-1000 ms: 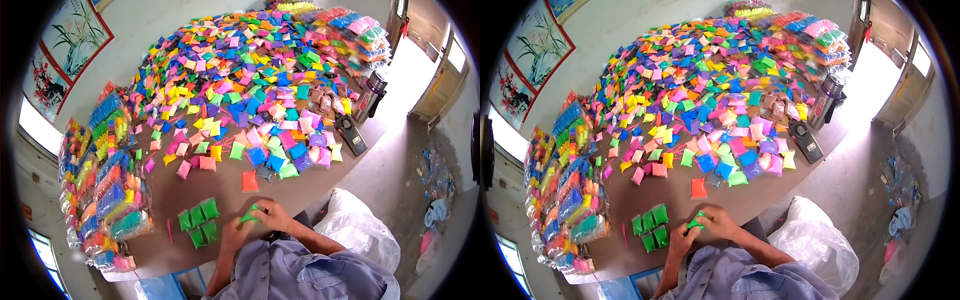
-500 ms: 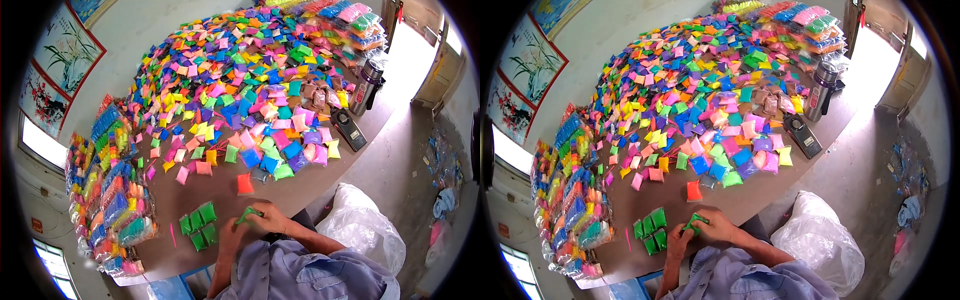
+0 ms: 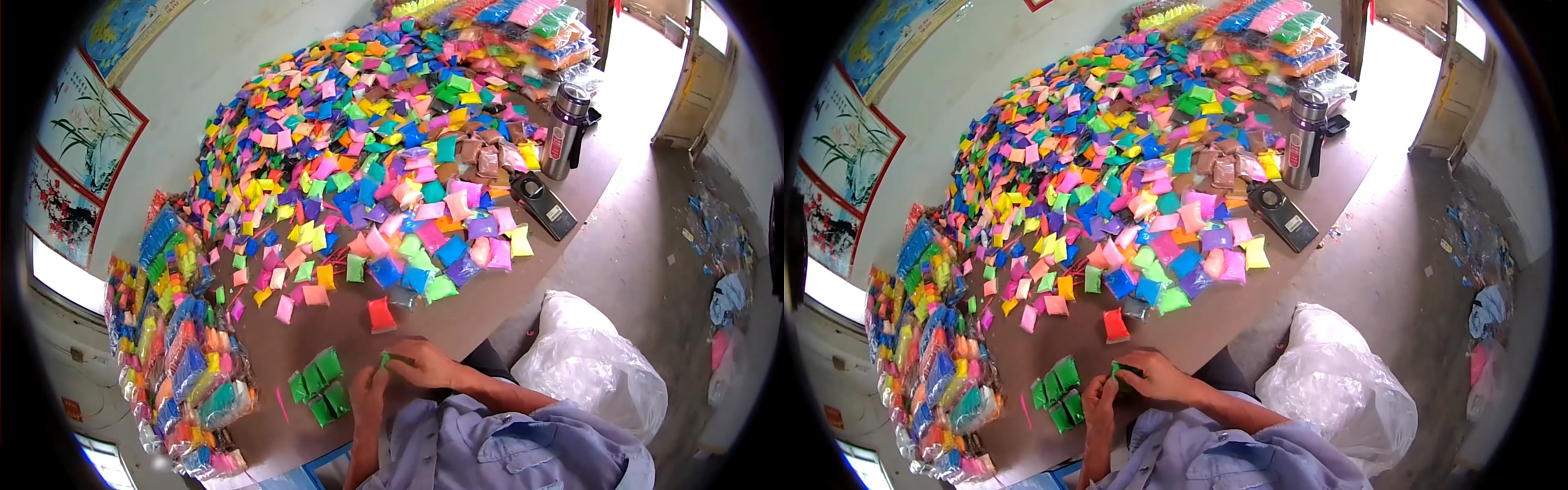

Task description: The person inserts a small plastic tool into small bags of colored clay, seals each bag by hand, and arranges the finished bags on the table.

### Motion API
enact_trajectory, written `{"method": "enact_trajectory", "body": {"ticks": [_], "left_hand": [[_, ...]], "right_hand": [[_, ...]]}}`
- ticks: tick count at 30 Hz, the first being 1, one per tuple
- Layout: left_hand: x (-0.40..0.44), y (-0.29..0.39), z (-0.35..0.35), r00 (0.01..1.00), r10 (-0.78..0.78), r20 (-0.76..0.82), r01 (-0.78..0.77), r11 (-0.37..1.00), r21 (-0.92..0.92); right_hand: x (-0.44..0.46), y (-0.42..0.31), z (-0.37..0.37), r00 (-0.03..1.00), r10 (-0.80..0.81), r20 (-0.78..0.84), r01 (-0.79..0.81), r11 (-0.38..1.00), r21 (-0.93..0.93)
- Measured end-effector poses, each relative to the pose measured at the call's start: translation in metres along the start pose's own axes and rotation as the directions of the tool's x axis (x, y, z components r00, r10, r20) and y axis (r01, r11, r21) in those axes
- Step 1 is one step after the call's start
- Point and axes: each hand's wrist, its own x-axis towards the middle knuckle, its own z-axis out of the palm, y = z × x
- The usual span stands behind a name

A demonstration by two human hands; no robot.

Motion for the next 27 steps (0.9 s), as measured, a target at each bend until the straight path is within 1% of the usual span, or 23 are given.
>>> {"method": "enact_trajectory", "body": {"ticks": [1,2,3,7,9,10,11,12,14,15,16,17,18,19,20,21,22,24,27], "left_hand": [[-0.001,0.004,0.002,1.000,0.002,0.000,-0.002,1.000,-0.001],[-0.001,0.009,0.006,1.000,0.016,-0.007,-0.016,0.999,-0.049],[-0.001,0.011,0.008,0.999,0.029,-0.014,-0.030,0.995,-0.097],[0.002,-0.001,0.003,1.000,0.029,-0.003,-0.029,0.994,-0.104],[0.004,-0.012,-0.001,0.998,0.055,-0.030,-0.055,0.998,-0.004],[0.005,-0.017,-0.001,0.998,0.057,-0.031,-0.057,0.998,-0.007],[0.005,-0.022,-0.001,0.993,0.053,-0.103,-0.055,0.998,-0.012],[0.004,-0.022,0.000,0.983,0.048,-0.175,-0.051,0.999,-0.018],[0.003,-0.021,0.002,0.981,0.039,-0.190,-0.049,0.998,-0.044],[0.002,-0.019,0.003,0.978,0.032,-0.207,-0.047,0.997,-0.066],[0.001,-0.018,0.004,0.976,0.031,-0.214,-0.047,0.996,-0.072],[0.001,-0.017,0.005,0.979,0.077,-0.187,-0.087,0.995,-0.046],[0.001,-0.017,0.006,0.980,0.122,-0.159,-0.126,0.992,-0.019],[0.001,-0.016,0.008,0.979,0.121,-0.167,-0.127,0.992,-0.024],[0.000,-0.016,0.010,0.983,0.108,-0.152,-0.120,0.990,-0.076],[0.001,-0.016,0.012,0.986,0.097,-0.136,-0.114,0.985,-0.127],[0.001,-0.015,0.011,0.985,0.098,-0.143,-0.117,0.984,-0.132],[0.001,-0.012,0.010,0.989,0.086,-0.117,-0.092,0.995,-0.047],[0.001,-0.015,0.009,0.981,0.111,-0.158,-0.114,0.993,-0.014]], "right_hand": [[0.000,0.002,0.000,0.999,-0.013,0.041,0.014,1.000,-0.019],[0.000,0.004,0.000,0.996,-0.026,0.082,0.029,0.999,-0.038],[0.000,0.004,0.001,0.996,-0.028,0.083,0.032,0.999,-0.040],[0.000,0.007,0.003,0.995,-0.057,0.080,0.059,0.998,-0.020],[0.001,0.001,0.005,0.994,-0.076,0.073,0.078,0.997,-0.025],[0.002,-0.007,0.005,0.999,-0.010,0.034,0.008,0.999,0.043],[0.003,-0.013,0.005,0.998,0.061,0.000,-0.061,0.992,0.114],[0.002,-0.013,0.005,0.998,0.062,0.003,-0.062,0.992,0.110],[0.000,-0.009,0.004,0.993,0.099,0.064,-0.098,0.995,-0.019],[-0.001,-0.003,0.006,0.993,0.100,0.071,-0.098,0.995,-0.021],[-0.002,0.003,0.010,0.994,0.093,0.055,-0.094,0.996,0.011],[-0.003,0.009,0.012,0.995,0.087,0.040,-0.088,0.995,0.043],[-0.003,0.009,0.012,0.995,0.085,0.049,-0.087,0.995,0.041],[-0.004,0.009,0.009,0.988,0.118,0.096,-0.122,0.992,0.029],[-0.005,0.009,0.006,0.978,0.153,0.142,-0.156,0.988,0.015],[-0.005,0.010,0.006,0.977,0.150,0.151,-0.154,0.988,0.011],[-0.004,0.010,0.006,0.979,0.132,0.157,-0.135,0.991,0.006],[-0.003,0.008,0.005,0.979,0.113,0.169,-0.114,0.993,0.000],[-0.002,0.001,0.003,0.968,0.140,0.208,-0.143,0.990,-0.002]]}}
